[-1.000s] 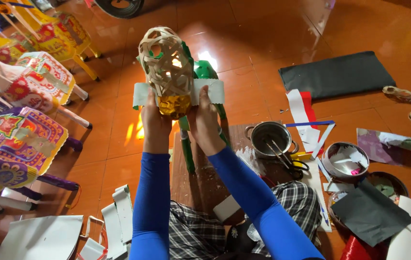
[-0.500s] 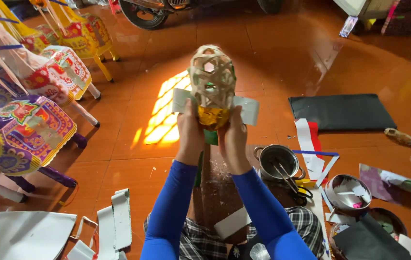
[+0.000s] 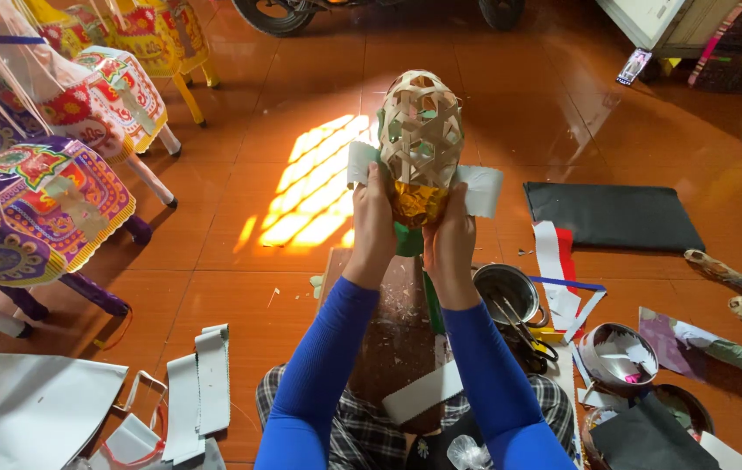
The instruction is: Decorating a traditional woven lantern frame with colored paper and gold foil.
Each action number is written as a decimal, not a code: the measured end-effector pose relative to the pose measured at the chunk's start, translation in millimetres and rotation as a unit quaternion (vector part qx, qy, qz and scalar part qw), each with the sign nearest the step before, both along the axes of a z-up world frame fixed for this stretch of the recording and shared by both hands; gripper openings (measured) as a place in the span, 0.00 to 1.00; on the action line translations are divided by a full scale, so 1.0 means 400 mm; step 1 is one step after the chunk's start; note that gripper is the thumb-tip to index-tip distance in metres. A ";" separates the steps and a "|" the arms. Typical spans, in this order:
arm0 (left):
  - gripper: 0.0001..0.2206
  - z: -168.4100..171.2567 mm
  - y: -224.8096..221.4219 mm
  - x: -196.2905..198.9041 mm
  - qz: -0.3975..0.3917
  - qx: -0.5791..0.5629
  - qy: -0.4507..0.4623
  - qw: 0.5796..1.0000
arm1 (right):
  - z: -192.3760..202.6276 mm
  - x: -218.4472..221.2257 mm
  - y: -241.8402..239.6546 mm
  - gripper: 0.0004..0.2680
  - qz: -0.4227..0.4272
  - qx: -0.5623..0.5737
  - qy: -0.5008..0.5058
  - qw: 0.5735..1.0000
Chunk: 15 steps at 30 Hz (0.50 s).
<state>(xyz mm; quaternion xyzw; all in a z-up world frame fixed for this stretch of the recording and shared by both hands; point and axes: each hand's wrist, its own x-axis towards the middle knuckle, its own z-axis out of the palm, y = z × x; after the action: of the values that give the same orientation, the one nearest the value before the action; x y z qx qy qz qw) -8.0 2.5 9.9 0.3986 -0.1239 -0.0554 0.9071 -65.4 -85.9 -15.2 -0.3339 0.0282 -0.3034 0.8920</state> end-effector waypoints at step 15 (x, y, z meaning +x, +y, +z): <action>0.22 -0.011 0.049 -0.017 -0.038 0.031 -0.008 0.999 | -0.005 -0.027 -0.037 0.14 0.042 -0.036 -0.024 0.998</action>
<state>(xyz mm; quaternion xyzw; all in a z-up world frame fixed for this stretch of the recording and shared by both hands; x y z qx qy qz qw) -15.0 22.2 5.5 0.4220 -0.1447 -0.0906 0.8904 -76.3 -100.6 -17.4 -0.3595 -0.0183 -0.2744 0.8917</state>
